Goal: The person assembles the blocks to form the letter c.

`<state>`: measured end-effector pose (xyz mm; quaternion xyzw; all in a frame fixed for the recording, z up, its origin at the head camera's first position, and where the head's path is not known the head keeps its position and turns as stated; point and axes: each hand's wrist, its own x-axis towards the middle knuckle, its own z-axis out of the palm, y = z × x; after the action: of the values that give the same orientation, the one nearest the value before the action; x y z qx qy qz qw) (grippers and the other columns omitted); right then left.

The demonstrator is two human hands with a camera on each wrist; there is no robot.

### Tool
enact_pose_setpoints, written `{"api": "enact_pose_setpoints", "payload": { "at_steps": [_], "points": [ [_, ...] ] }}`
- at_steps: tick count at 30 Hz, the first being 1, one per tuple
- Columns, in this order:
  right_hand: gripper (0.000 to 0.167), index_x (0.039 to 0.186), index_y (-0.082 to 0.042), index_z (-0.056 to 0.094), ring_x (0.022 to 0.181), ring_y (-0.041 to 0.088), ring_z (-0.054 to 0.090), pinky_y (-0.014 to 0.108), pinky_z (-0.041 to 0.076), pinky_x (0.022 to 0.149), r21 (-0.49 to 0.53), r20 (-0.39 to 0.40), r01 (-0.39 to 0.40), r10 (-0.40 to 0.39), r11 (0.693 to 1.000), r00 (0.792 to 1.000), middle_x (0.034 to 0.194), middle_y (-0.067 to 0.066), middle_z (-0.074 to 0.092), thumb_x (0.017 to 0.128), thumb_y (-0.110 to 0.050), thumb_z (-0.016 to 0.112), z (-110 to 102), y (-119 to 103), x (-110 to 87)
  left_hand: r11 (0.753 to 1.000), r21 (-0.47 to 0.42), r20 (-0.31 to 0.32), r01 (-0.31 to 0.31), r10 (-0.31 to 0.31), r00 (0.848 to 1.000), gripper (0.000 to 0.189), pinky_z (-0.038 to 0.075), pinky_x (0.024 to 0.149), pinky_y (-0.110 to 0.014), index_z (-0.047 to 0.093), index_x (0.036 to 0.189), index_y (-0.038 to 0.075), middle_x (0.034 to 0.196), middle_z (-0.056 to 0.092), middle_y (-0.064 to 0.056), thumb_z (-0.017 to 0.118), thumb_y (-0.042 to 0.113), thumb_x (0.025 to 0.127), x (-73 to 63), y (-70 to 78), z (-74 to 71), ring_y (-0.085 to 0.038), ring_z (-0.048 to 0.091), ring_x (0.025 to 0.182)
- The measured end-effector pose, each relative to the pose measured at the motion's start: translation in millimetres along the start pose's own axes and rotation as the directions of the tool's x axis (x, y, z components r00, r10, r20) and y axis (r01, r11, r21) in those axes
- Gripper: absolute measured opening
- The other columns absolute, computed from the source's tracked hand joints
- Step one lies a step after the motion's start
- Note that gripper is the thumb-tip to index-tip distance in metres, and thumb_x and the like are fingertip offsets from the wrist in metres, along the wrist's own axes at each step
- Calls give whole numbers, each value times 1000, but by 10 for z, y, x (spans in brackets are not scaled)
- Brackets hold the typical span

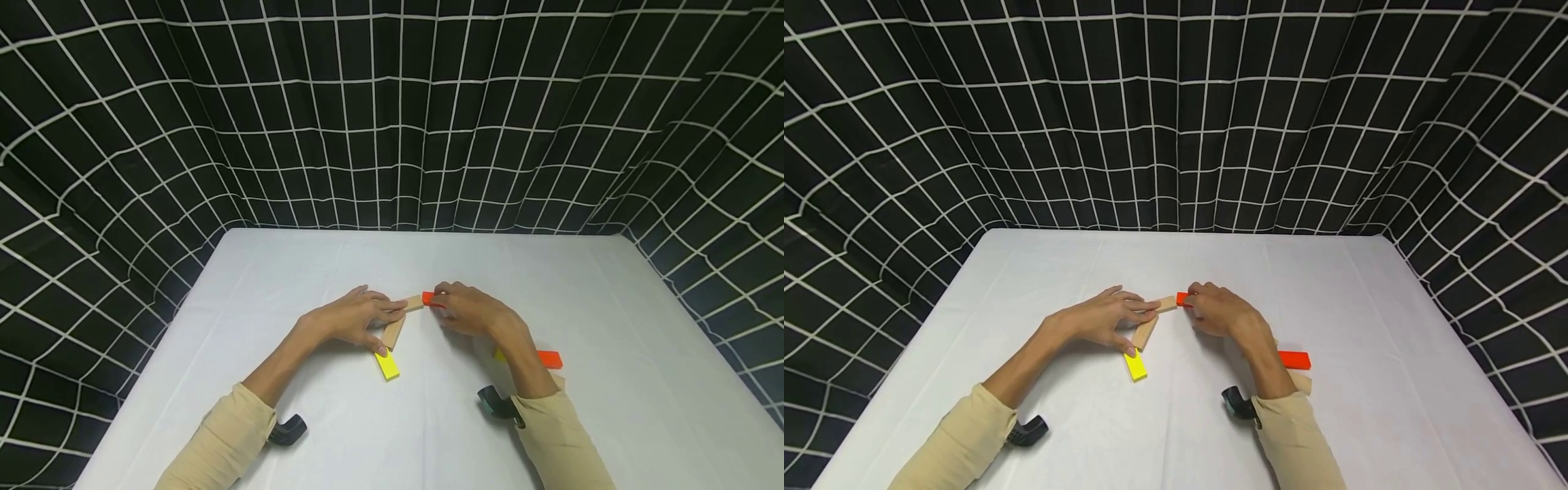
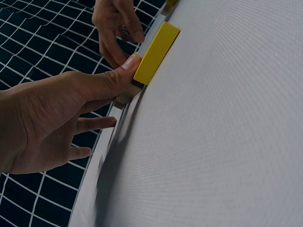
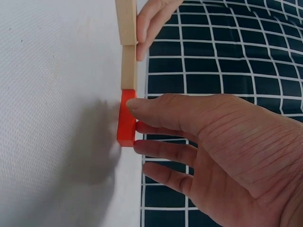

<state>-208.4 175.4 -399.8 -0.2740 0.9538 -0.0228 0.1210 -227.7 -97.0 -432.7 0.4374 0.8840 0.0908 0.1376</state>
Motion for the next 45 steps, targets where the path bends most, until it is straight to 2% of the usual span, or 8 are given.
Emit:
{"api": "enact_pose_setpoints", "payload": {
  "at_steps": [8,15,26,32,36,38,45],
  "points": [
    [48,140,-15,67,127,31,62,49,55,110,42,11,-35,35,998,999,148,11,61,93,-14,79,-16,-14,-19,1000,-5,9,7,-7,1000,87,20,131,-64,46,158,24,170,34,13,81,55,84,0,1,12,-24,41,153],
    [48,141,-16,66,131,32,61,52,54,111,37,6,-72,71,997,997,147,12,62,94,-17,77,-92,31,-78,1000,-12,11,10,-10,1000,88,20,131,-64,46,158,23,171,34,12,81,54,84,-5,6,-4,-24,41,154],
    [48,147,-12,59,142,39,53,61,46,117,223,42,-151,146,963,988,151,15,59,100,-15,68,-348,234,-412,1000,-15,8,-2,2,1000,87,22,131,-62,45,158,21,171,34,10,82,52,85,2,6,-16,-24,42,153],
    [51,148,-13,57,135,40,58,59,52,110,257,85,-211,195,943,977,145,18,63,99,-16,70,-437,354,-580,1000,-6,5,-4,4,1000,87,23,130,-63,45,158,21,171,36,10,82,51,85,1,2,-20,-25,42,152],
    [55,151,-13,54,129,39,61,58,56,104,272,141,-261,230,926,963,141,19,65,98,-12,70,-445,441,-648,1000,-10,9,0,0,1000,87,22,131,-62,45,158,21,171,36,10,82,51,85,-1,3,-31,-25,42,153],
    [59,152,-14,52,128,39,62,59,56,103,277,184,-301,258,912,949,142,20,64,96,-11,70,-437,471,-671,1000,-15,12,6,-6,1000,88,21,131,-63,45,158,22,171,35,10,83,51,85,-2,4,-29,-25,41,153],
    [63,149,-20,54,119,37,60,65,55,96,236,324,-443,360,865,875,134,20,65,91,-16,77,-368,534,-681,1000,-25,10,8,-8,1000,87,20,131,-63,46,158,22,171,35,11,83,51,85,-7,-9,5,-25,41,153]
  ]
}}
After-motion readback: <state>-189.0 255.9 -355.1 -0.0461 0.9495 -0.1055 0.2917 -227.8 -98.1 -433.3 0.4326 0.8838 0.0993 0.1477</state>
